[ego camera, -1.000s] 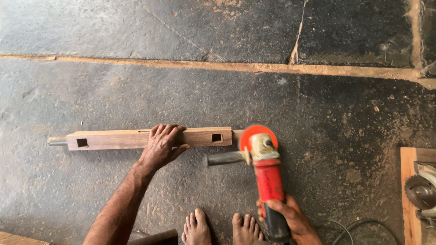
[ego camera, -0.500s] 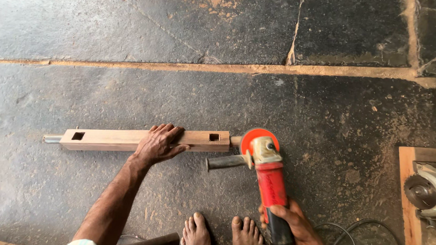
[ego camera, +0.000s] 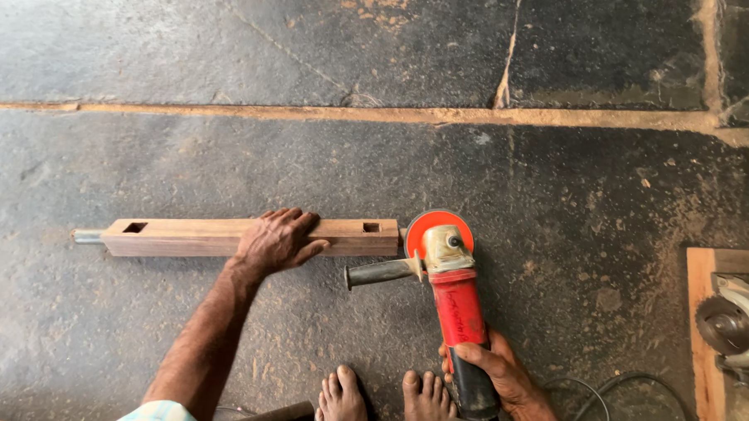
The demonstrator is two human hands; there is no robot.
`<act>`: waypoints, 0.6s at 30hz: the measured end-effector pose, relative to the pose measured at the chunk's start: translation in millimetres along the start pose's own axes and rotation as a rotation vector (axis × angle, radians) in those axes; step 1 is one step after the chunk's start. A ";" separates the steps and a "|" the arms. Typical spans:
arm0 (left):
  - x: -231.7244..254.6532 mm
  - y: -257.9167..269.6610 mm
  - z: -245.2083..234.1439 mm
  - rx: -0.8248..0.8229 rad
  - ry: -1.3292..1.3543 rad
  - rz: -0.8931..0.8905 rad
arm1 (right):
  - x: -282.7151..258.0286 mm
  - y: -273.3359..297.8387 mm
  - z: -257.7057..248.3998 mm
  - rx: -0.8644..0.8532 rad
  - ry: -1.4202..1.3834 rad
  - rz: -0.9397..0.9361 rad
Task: The person sands the surface of a wooden leg using an angle grinder, holding the wood steady by hand on the floor and moving the tool along its length.
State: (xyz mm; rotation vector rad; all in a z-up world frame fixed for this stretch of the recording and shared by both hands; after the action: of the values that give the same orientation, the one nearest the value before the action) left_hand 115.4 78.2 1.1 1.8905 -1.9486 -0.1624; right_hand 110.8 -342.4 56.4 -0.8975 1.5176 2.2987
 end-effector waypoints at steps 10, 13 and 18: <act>4.7 9.9 0.8 0.142 0.013 0.010 | 2.7 -9.7 3.9 0.010 0.035 0.018; 4.5 8.2 1.2 0.173 0.022 0.025 | 9.5 -6.1 -1.6 -0.026 -0.016 -0.011; 1.4 5.4 -1.5 0.125 0.051 -0.006 | 8.3 20.5 -20.1 0.070 -0.115 -0.004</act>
State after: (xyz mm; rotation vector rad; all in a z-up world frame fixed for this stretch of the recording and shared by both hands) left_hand 111.0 77.5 4.8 1.9587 -1.9601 0.0062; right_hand 101.1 -370.3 61.2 -0.7355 1.5363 2.2378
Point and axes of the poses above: each hand's wrist, its own y-axis away from the middle knuckle, its own z-axis out of the palm, x = y × z, the point moved 3 cm from there along -y, towards the middle knuckle, and after that the axes turned 3 degrees about x, right-handed, at the moved point
